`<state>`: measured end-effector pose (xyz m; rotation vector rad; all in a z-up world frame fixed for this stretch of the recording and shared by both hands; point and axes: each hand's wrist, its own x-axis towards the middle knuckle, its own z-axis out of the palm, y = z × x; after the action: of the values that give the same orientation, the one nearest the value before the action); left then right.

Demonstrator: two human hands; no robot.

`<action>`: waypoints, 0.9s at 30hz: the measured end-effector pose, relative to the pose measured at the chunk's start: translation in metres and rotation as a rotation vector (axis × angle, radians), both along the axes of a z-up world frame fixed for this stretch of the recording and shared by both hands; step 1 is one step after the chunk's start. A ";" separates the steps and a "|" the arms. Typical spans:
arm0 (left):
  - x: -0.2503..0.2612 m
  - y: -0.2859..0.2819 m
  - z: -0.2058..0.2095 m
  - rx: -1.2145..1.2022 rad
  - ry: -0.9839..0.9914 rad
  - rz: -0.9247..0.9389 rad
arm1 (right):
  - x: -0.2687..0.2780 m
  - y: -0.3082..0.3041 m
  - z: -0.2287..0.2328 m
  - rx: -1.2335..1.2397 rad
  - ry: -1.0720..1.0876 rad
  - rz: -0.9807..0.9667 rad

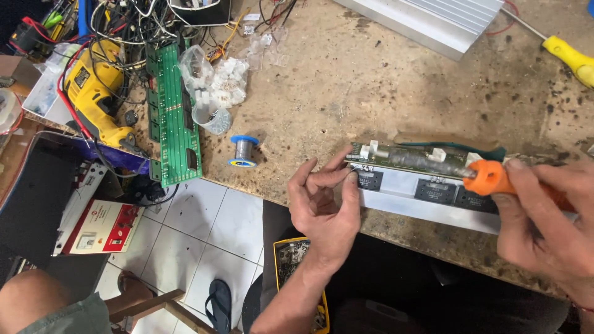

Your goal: Soldering electronic components onto a circuit board mounted on a large metal heatsink at a workbench.

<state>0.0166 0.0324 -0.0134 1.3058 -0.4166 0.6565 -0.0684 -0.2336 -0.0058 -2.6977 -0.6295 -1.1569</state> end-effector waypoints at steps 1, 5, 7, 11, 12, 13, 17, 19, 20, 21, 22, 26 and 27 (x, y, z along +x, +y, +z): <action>0.002 0.004 0.000 0.004 0.002 0.002 | 0.000 0.002 0.001 0.004 0.002 0.002; 0.009 0.018 0.005 0.130 -0.048 -0.103 | -0.003 0.001 0.000 -0.027 -0.007 0.009; 0.012 0.023 0.008 0.191 -0.059 -0.128 | -0.004 0.002 0.001 -0.043 0.014 -0.011; 0.016 0.028 0.011 0.188 -0.060 -0.216 | 0.004 0.009 0.010 -0.041 -0.049 0.031; 0.016 0.029 0.013 0.191 -0.056 -0.227 | 0.006 0.011 0.011 -0.002 -0.087 0.061; 0.016 0.028 0.015 0.194 -0.055 -0.227 | 0.005 0.010 0.010 0.001 -0.086 0.061; 0.023 0.032 0.008 0.208 -0.119 -0.056 | 0.005 0.010 0.006 -0.069 -0.055 -0.068; 0.029 0.039 -0.002 0.174 -0.153 0.002 | 0.005 0.010 0.005 -0.074 -0.043 -0.080; 0.031 0.045 -0.006 0.301 -0.093 0.112 | 0.005 0.009 0.003 -0.067 -0.047 -0.088; 0.036 0.050 -0.010 0.426 -0.039 0.221 | 0.007 0.009 0.002 -0.061 -0.056 -0.099; 0.040 0.056 -0.016 0.426 -0.044 0.222 | 0.009 0.008 0.002 -0.061 -0.061 -0.100; 0.049 0.069 -0.034 0.794 0.092 0.198 | 0.010 0.008 0.002 -0.059 -0.079 -0.090; 0.050 0.070 -0.037 0.846 0.034 0.200 | 0.011 0.009 0.002 -0.024 -0.089 -0.071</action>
<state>0.0666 0.1022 -0.0499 2.1791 -0.5698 0.6432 -0.0578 -0.2247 -0.0042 -2.7217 -0.5669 -1.3007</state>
